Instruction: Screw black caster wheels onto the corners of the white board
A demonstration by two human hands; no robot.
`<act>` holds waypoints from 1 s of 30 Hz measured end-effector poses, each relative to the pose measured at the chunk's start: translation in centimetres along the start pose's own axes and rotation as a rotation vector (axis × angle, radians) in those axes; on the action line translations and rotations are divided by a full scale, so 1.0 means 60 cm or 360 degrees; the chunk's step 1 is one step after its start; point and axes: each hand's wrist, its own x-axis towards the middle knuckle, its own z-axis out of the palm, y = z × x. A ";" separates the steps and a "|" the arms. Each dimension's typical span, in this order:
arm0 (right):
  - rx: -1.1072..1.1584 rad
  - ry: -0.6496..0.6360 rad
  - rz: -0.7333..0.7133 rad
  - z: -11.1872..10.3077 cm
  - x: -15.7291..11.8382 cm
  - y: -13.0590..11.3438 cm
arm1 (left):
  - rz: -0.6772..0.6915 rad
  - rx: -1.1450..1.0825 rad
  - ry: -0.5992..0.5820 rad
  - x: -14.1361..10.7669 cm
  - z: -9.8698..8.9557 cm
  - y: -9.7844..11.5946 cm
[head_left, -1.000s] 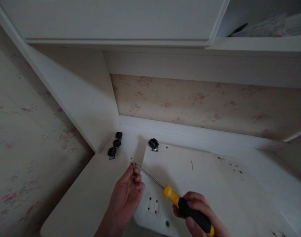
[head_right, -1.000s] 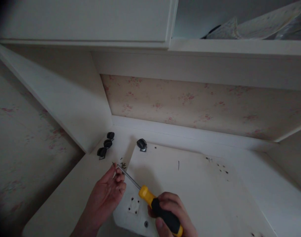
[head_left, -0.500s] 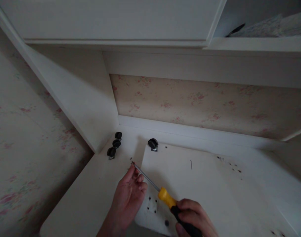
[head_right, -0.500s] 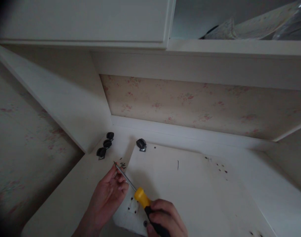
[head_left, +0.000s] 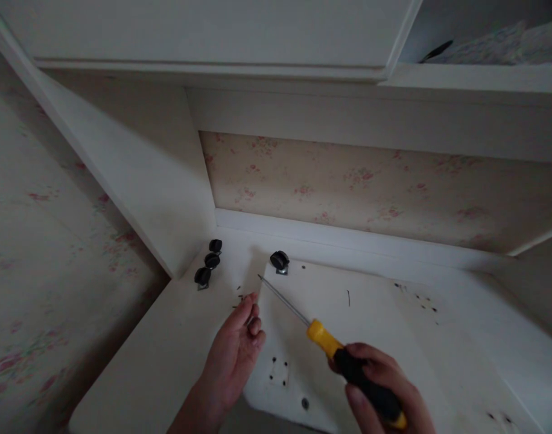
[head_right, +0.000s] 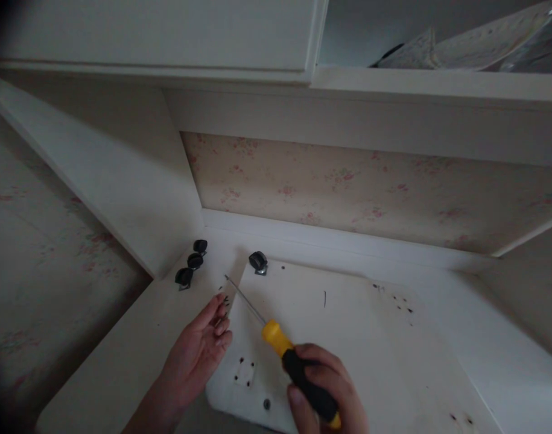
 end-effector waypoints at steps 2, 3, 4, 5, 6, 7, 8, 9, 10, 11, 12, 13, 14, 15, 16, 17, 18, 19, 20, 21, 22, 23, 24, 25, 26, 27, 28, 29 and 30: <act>-0.0022 -0.0070 0.0081 -0.009 0.035 0.009 | 0.0098 0.0165 -0.0014 0.006 -0.016 -0.001; -0.0047 -0.0138 0.0131 -0.011 0.052 0.015 | 0.0161 0.0255 -0.0003 0.009 -0.024 -0.002; -0.0074 -0.0183 0.0139 -0.011 0.069 0.022 | 0.0228 0.0355 0.0019 0.012 -0.032 -0.003; -0.0112 -0.0223 0.0142 -0.009 0.084 0.030 | 0.0292 0.0468 0.0053 0.014 -0.040 -0.003; -0.0157 -0.0256 0.0141 -0.006 0.097 0.038 | 0.0349 0.0593 0.0094 0.016 -0.047 -0.004; -0.0207 -0.0287 0.0133 -0.002 0.108 0.046 | 0.0398 0.0724 0.0139 0.018 -0.054 -0.004; -0.0261 -0.0316 0.0125 0.002 0.117 0.053 | 0.0441 0.0850 0.0180 0.018 -0.060 -0.005; -0.0315 -0.0339 0.0112 0.007 0.124 0.059 | 0.0474 0.0960 0.0209 0.018 -0.065 -0.006; -0.0365 -0.0355 0.0094 0.011 0.130 0.064 | 0.0486 0.1047 0.0221 0.018 -0.069 -0.006; -0.0410 -0.0364 0.0078 0.016 0.135 0.068 | 0.0478 0.1109 0.0217 0.017 -0.072 -0.007; -0.0450 -0.0368 0.0060 0.019 0.139 0.070 | 0.0459 0.1152 0.0200 0.015 -0.075 -0.008; -0.0486 -0.0371 0.0044 0.022 0.143 0.071 | 0.0436 0.1181 0.0177 0.014 -0.077 -0.010; -0.0523 -0.0374 0.0036 0.025 0.146 0.070 | 0.0415 0.1197 0.0160 0.013 -0.078 -0.012; -0.0559 -0.0379 0.0032 0.027 0.149 0.068 | 0.0406 0.1201 0.0156 0.013 -0.080 -0.015; -0.0594 -0.0384 0.0026 0.030 0.151 0.065 | 0.0407 0.1198 0.0161 0.014 -0.082 -0.017; -0.0627 -0.0386 0.0014 0.032 0.153 0.062 | 0.0419 0.1193 0.0171 0.016 -0.084 -0.020; -0.0656 -0.0385 -0.0004 0.034 0.156 0.059 | 0.0434 0.1194 0.0178 0.017 -0.086 -0.023; -0.0682 -0.0383 -0.0025 0.036 0.158 0.056 | 0.0448 0.1205 0.0183 0.019 -0.088 -0.026; -0.0705 -0.0378 -0.0053 0.039 0.160 0.053 | 0.0461 0.1231 0.0186 0.021 -0.090 -0.028; -0.0724 -0.0372 -0.0084 0.041 0.162 0.050 | 0.0469 0.1268 0.0186 0.023 -0.092 -0.030; -0.0743 -0.0366 -0.0112 0.043 0.164 0.049 | 0.0472 0.1306 0.0187 0.024 -0.094 -0.031; -0.0759 -0.0360 -0.0132 0.044 0.166 0.047 | 0.0475 0.1336 0.0187 0.025 -0.096 -0.033; -0.0771 -0.0352 -0.0142 0.046 0.168 0.046 | 0.0479 0.1358 0.0184 0.026 -0.098 -0.033; -0.0778 -0.0339 -0.0143 0.047 0.169 0.046 | 0.0487 0.1371 0.0179 0.026 -0.100 -0.034; -0.0782 -0.0328 -0.0136 0.047 0.170 0.045 | 0.0496 0.1381 0.0173 0.026 -0.102 -0.034; -0.0784 -0.0316 -0.0123 0.048 0.172 0.045 | 0.0502 0.1392 0.0171 0.027 -0.103 -0.033; -0.0781 -0.0302 -0.0111 0.048 0.173 0.045 | 0.0506 0.1409 0.0173 0.030 -0.103 -0.032; -0.0775 -0.0291 -0.0099 0.049 0.175 0.044 | 0.0510 0.1439 0.0175 0.034 -0.101 -0.029; -0.0765 -0.0281 -0.0088 0.050 0.177 0.043 | 0.0515 0.1475 0.0173 0.041 -0.099 -0.026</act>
